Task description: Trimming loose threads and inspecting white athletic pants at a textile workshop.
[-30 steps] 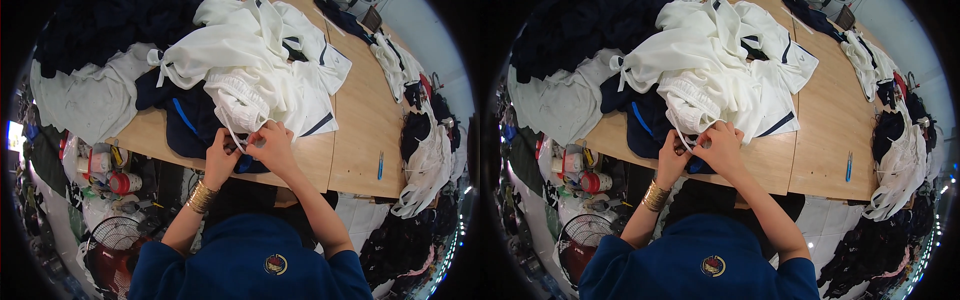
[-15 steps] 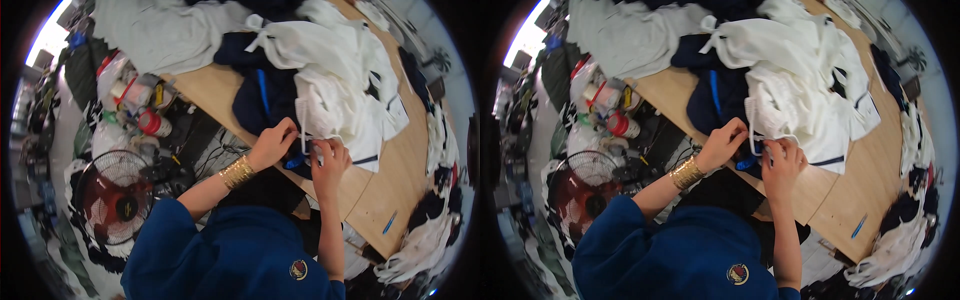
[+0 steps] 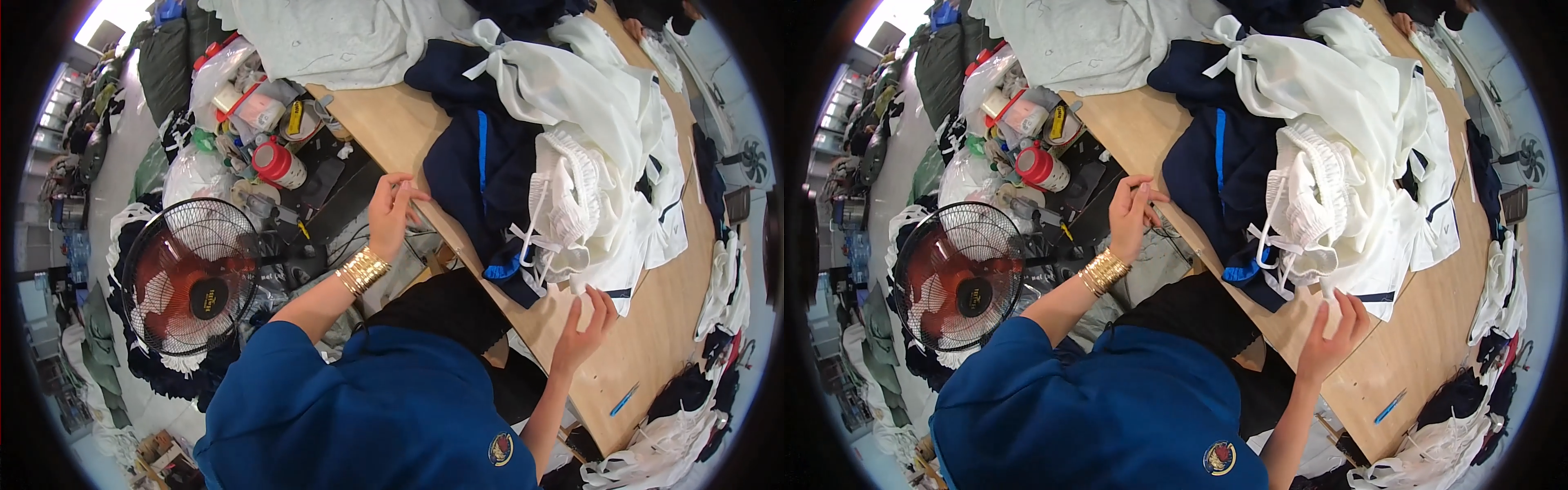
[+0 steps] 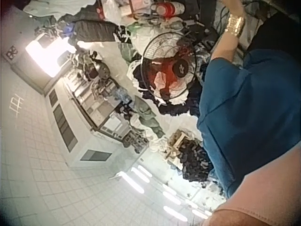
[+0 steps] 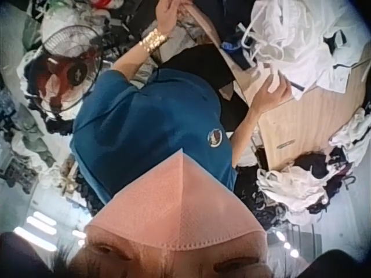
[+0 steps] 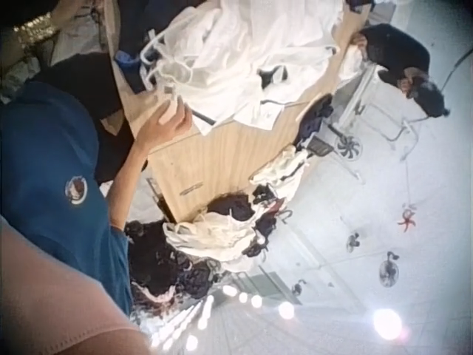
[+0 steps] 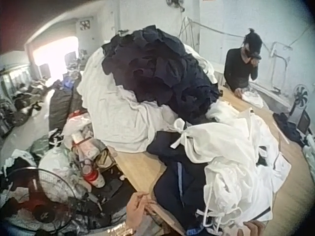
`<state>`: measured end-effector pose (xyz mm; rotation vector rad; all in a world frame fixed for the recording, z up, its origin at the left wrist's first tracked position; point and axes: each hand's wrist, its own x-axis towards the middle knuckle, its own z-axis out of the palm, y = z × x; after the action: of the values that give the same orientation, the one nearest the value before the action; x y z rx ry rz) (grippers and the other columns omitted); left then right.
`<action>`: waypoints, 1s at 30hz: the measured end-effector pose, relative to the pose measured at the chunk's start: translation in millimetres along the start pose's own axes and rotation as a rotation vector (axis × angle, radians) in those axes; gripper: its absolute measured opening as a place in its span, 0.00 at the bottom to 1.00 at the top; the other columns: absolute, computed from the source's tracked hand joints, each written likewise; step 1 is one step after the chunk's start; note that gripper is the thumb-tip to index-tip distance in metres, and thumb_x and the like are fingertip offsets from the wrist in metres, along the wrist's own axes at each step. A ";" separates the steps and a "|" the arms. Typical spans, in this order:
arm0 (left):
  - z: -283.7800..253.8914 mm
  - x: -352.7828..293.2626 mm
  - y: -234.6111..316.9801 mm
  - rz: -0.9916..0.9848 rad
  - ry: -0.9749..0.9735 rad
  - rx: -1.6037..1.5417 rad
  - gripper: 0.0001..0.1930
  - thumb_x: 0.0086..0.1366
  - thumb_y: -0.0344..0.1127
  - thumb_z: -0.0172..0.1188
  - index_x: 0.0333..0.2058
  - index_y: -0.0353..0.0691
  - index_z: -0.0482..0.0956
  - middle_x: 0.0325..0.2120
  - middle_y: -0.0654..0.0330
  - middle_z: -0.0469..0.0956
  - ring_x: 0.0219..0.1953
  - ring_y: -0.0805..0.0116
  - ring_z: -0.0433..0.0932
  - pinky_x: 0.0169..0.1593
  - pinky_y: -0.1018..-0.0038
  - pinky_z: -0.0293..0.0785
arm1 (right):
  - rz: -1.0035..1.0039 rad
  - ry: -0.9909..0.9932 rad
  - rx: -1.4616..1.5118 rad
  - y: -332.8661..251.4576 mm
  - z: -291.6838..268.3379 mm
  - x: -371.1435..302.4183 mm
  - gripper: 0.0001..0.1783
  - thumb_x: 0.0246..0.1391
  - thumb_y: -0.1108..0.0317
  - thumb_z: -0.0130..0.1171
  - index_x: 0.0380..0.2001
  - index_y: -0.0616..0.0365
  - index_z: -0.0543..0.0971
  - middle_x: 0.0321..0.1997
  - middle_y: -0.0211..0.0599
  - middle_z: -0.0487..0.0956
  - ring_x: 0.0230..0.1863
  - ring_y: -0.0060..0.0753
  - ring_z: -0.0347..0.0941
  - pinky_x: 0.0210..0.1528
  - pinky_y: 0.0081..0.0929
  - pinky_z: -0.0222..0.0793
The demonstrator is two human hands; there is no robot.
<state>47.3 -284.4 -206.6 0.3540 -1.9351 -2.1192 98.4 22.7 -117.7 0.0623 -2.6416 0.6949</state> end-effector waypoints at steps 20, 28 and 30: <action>-224.5 47.6 -262.5 -0.976 0.442 0.474 0.44 0.55 0.30 0.53 0.65 0.51 0.33 0.43 0.49 0.73 0.20 0.66 0.75 0.19 0.74 0.69 | 0.159 -0.127 -0.134 43.5 39.3 -31.3 0.17 0.60 0.68 0.46 0.52 0.61 0.65 0.51 0.45 0.63 0.50 0.40 0.62 0.53 0.31 0.59; -273.6 45.4 -343.8 -0.778 0.061 0.966 0.46 0.50 0.33 0.49 0.63 0.34 0.30 0.25 0.47 0.79 0.22 0.56 0.79 0.30 0.67 0.76 | 0.208 -0.207 -0.114 44.8 53.6 -31.6 0.19 0.59 0.71 0.46 0.52 0.65 0.63 0.53 0.50 0.61 0.55 0.47 0.57 0.56 0.37 0.54; -186.3 68.5 -310.0 -0.523 0.101 0.730 0.44 0.52 0.34 0.51 0.64 0.42 0.34 0.24 0.48 0.78 0.22 0.56 0.79 0.30 0.67 0.75 | 0.248 -0.192 -0.235 49.0 33.1 -34.5 0.19 0.60 0.71 0.46 0.54 0.65 0.61 0.54 0.50 0.61 0.56 0.47 0.56 0.56 0.38 0.54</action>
<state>40.5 -455.2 -532.6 1.1822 -2.7104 -1.4774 110.7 47.6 -180.3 -0.2834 -2.9284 0.4681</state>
